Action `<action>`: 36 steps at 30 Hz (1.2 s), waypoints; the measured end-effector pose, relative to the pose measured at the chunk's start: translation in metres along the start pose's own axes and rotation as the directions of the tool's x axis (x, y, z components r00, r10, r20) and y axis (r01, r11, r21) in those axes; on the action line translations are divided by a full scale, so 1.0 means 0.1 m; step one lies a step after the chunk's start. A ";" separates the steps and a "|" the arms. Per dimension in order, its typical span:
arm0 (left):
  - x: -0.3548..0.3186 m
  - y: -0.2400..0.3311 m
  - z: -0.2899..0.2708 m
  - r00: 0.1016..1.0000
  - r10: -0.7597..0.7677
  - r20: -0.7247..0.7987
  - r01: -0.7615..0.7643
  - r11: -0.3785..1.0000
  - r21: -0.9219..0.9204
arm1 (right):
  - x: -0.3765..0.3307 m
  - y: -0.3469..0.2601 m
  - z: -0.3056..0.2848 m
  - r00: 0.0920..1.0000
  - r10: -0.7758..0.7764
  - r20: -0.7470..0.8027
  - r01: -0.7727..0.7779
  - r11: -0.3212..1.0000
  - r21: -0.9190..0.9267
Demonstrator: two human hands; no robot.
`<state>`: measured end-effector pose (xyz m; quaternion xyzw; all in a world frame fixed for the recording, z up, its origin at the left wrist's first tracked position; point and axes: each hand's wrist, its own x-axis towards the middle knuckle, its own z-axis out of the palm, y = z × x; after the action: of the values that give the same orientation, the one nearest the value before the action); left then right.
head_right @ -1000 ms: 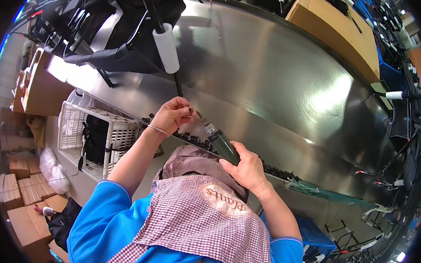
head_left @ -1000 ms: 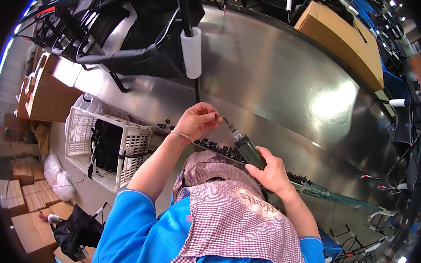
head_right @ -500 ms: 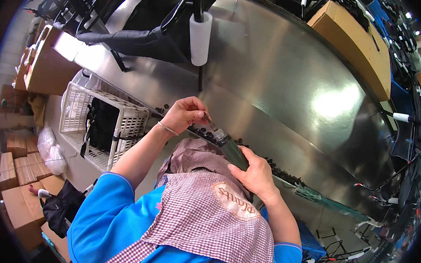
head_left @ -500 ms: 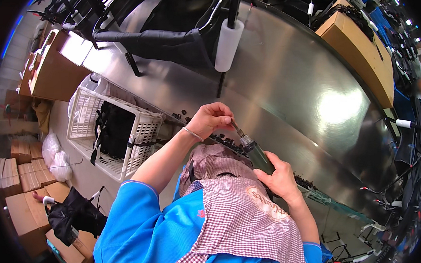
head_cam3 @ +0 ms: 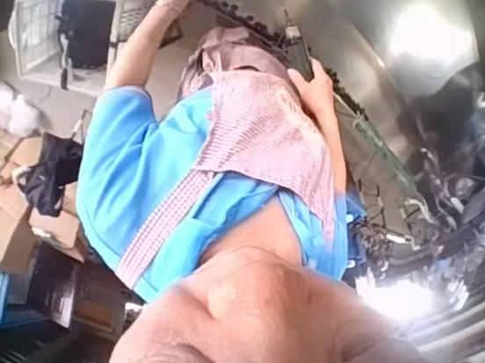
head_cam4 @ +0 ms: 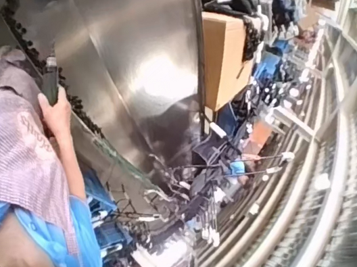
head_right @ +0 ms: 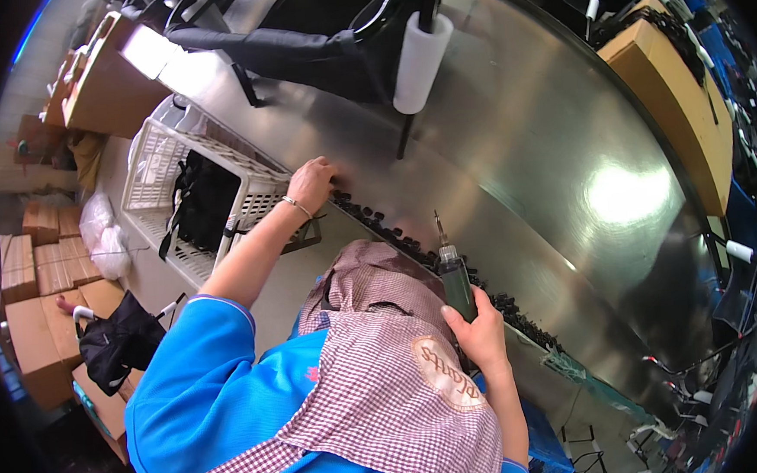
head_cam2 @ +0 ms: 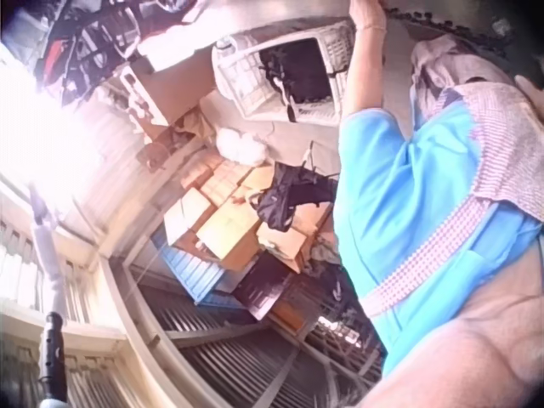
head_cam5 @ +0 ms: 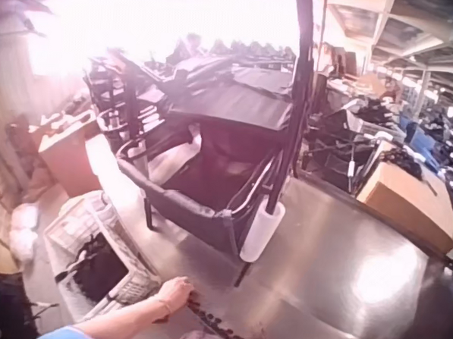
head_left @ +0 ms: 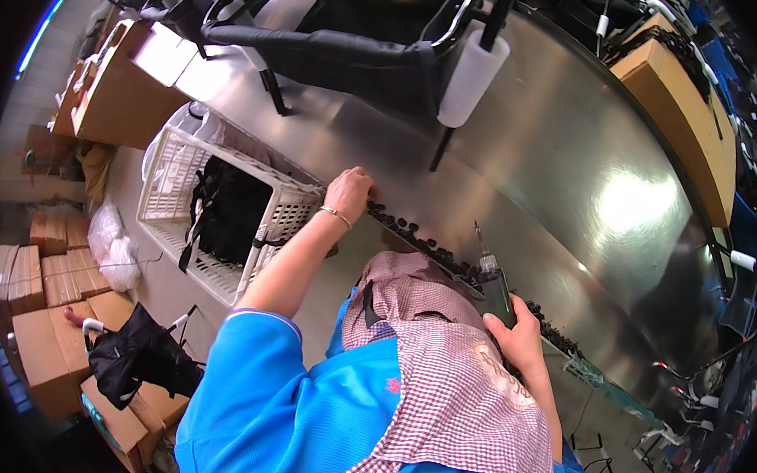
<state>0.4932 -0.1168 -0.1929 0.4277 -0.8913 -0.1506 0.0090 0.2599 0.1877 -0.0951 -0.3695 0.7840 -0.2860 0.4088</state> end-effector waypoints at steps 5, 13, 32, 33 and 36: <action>0.18 -0.21 0.14 0.970 0.151 0.191 -0.171 0.981 0.091 | 0.10 -0.03 -0.07 0.977 0.062 0.203 -0.151 0.875 0.461; 0.51 1.17 -0.32 0.928 0.103 0.357 0.343 0.135 -0.930 | 0.09 -0.33 -0.03 0.987 0.016 0.158 -0.079 0.911 0.404; 0.76 4.02 0.20 0.756 0.639 0.143 -0.049 0.273 -0.961 | -0.60 1.16 -1.13 0.992 0.060 -0.108 0.072 0.427 0.901; 0.79 4.38 0.19 0.721 0.660 0.211 0.009 0.296 -0.955 | -0.72 1.33 -1.20 0.987 0.083 -0.138 0.105 0.316 0.943; 1.10 5.40 0.48 0.681 0.683 0.263 -0.009 0.367 -0.930 | -1.05 1.75 -1.43 0.949 0.082 -0.303 0.292 0.128 0.948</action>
<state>0.0066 0.1296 -0.1024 0.0675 -0.6996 -0.7107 -0.0310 0.1189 0.3923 -0.1095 -0.0191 0.4223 -0.8072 0.4121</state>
